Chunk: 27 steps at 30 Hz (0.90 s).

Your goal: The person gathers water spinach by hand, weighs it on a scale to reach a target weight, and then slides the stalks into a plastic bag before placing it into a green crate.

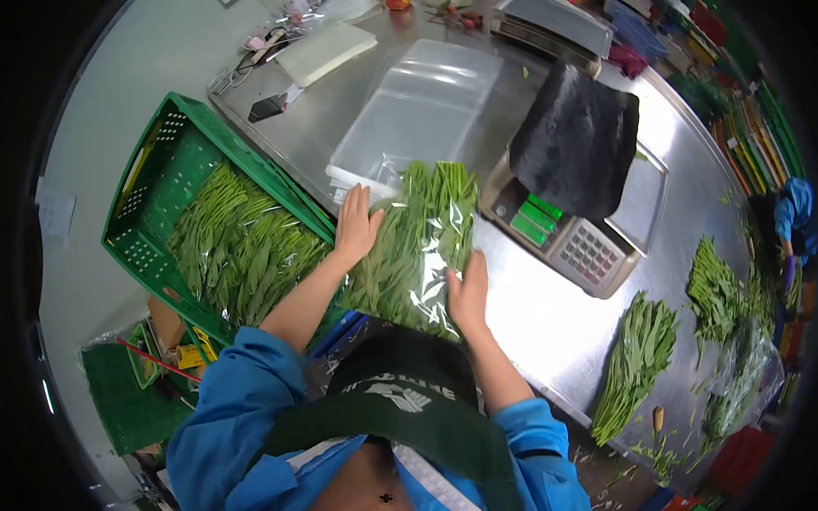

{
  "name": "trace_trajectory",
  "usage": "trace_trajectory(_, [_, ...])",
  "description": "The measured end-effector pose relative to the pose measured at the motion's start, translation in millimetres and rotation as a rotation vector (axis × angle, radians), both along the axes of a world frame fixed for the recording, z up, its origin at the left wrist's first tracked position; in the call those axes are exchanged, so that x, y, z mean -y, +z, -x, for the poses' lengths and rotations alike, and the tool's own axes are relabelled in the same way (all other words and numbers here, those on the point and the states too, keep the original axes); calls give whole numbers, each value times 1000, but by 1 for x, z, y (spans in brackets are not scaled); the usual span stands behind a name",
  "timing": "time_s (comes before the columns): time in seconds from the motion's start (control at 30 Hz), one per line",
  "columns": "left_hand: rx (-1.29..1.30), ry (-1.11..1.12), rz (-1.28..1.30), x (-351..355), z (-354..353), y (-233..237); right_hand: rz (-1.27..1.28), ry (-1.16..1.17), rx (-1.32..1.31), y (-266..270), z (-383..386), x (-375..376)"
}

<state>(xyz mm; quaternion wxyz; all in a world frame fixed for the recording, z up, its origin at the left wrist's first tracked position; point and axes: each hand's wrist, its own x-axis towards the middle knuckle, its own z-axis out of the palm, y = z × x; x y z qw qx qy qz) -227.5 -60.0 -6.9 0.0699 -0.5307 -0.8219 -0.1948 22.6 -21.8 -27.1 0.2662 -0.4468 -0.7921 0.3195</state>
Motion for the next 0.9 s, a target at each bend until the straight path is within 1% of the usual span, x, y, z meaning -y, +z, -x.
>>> trace_trajectory(0.03, [-4,15,-10,-10,4,2,459,-103,-337,17,0,0])
trace_trajectory(0.07, [403,103,73,-25,3,5,920,-198,-668,36,3,-3])
trace_trajectory(0.1, [811,193,143,-38,4,9,1173,-120,-641,31,2,-16])
trace_trajectory(0.13, [1250,125,417,-44,11,15,1430,-25,-588,25,-1,-34])
trace_trajectory(0.17, [1395,107,355,-42,8,19,1439,44,-545,22,1,-43])
trace_trajectory(0.2, [1526,86,269,-34,6,24,1346,115,-617,39,5,-42])
trace_trajectory(0.23, [1781,0,92,-17,7,40,1304,161,-664,60,6,-41])
trace_trajectory(0.27, [1715,58,149,2,15,60,1262,193,-673,80,9,-35])
trace_trajectory(0.3, [1916,-49,-57,29,10,87,1203,315,-735,97,18,-29])
trace_trajectory(0.33, [2026,-106,-104,58,17,109,1123,387,-724,102,25,-25])
trace_trajectory(0.4, [1902,-224,-348,114,33,128,991,722,-601,154,73,-13])
trace_trajectory(0.47, [1493,-183,-659,168,60,168,418,826,-241,199,135,0])
trace_trajectory(0.53, [1205,26,-615,221,98,219,34,712,-463,213,205,28])
trace_trajectory(0.57, [1040,169,-670,236,107,239,33,717,-476,211,222,36])
trace_trajectory(0.6, [871,303,-721,247,119,253,186,743,-542,208,238,45])
trace_trajectory(0.63, [857,300,-728,252,139,252,336,770,-602,204,255,52])
trace_trajectory(0.67, [373,322,-573,254,164,238,375,837,-553,195,261,62])
trace_trajectory(0.7, [-99,336,-399,256,190,221,479,897,-478,176,266,70])
trace_trajectory(0.73, [-197,324,-204,254,215,200,586,951,-396,161,265,79])
trace_trajectory(0.8, [-141,319,171,248,232,159,517,989,-183,153,253,94])
trace_trajectory(0.83, [-105,148,183,250,247,139,505,959,-158,148,244,96])
trace_trajectory(0.87, [-104,122,176,247,258,144,500,920,-133,142,231,96])
trace_trajectory(0.9, [-54,162,55,241,269,156,558,842,-92,137,219,93])
